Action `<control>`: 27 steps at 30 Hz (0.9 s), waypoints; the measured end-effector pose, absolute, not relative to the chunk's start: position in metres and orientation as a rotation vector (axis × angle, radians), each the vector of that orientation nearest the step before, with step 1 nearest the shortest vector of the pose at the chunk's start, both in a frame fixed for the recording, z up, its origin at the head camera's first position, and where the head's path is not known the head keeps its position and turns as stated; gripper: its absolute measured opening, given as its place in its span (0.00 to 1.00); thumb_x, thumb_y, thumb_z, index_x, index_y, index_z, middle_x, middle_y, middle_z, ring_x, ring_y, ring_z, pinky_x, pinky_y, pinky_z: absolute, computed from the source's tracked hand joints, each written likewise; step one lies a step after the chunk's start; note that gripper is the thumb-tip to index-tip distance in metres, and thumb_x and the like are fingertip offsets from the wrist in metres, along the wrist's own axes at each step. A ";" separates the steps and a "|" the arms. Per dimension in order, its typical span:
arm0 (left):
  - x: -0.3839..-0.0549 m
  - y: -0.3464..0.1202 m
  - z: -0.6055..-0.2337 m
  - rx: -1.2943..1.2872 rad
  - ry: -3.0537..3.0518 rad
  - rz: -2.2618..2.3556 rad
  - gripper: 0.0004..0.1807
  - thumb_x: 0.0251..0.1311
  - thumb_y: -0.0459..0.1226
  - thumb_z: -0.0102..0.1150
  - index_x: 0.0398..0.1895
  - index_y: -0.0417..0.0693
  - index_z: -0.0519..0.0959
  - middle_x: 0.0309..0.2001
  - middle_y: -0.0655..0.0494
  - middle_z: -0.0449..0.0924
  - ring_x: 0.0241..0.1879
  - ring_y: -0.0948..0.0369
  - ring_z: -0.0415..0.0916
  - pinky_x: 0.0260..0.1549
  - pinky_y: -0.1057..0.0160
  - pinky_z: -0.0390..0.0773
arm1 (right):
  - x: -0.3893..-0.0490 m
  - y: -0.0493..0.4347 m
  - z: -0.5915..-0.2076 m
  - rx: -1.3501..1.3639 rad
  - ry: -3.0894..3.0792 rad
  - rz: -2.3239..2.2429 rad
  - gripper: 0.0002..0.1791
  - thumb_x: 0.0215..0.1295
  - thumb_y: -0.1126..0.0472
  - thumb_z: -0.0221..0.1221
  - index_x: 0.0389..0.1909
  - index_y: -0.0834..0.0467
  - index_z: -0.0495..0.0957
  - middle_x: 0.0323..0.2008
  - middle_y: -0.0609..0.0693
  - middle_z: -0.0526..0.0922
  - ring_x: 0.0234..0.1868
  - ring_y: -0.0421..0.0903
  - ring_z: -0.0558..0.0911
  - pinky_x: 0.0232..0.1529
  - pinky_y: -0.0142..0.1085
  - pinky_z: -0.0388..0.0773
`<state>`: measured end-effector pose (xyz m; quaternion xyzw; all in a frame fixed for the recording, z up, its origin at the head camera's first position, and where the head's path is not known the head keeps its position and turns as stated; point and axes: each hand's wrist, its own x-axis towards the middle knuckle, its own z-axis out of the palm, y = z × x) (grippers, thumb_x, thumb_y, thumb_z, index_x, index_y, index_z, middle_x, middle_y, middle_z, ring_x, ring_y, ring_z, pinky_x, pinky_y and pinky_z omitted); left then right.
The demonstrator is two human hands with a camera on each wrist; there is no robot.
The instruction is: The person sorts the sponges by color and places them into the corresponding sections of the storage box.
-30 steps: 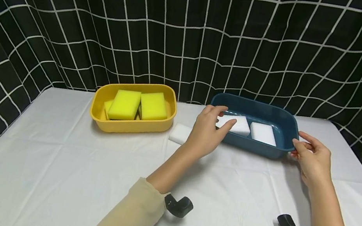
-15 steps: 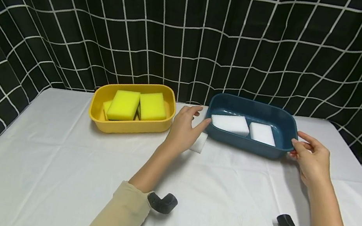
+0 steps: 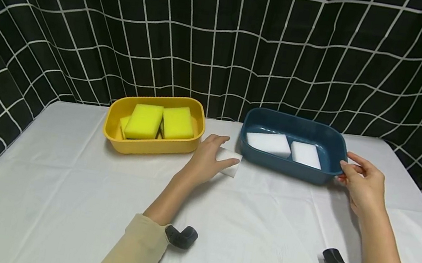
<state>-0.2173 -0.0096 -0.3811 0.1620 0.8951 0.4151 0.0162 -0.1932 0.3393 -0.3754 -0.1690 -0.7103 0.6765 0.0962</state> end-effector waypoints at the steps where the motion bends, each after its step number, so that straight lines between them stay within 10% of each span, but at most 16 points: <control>1: -0.218 -0.011 -0.382 0.518 2.782 1.278 0.36 0.70 0.44 0.69 0.76 0.37 0.69 0.73 0.40 0.70 0.75 0.47 0.66 0.79 0.50 0.65 | -0.193 0.339 -0.375 -0.497 -2.103 2.005 0.34 0.77 0.68 0.57 0.79 0.71 0.58 0.30 0.42 0.75 0.22 0.34 0.78 0.25 0.21 0.81; 27: -0.220 -0.019 -0.396 0.573 2.826 1.013 0.36 0.63 0.43 0.75 0.73 0.43 0.75 0.71 0.42 0.71 0.72 0.44 0.59 0.66 0.42 0.67 | -0.193 0.340 -0.375 -0.489 -2.131 1.975 0.34 0.77 0.68 0.56 0.79 0.71 0.57 0.30 0.41 0.76 0.22 0.33 0.78 0.26 0.21 0.81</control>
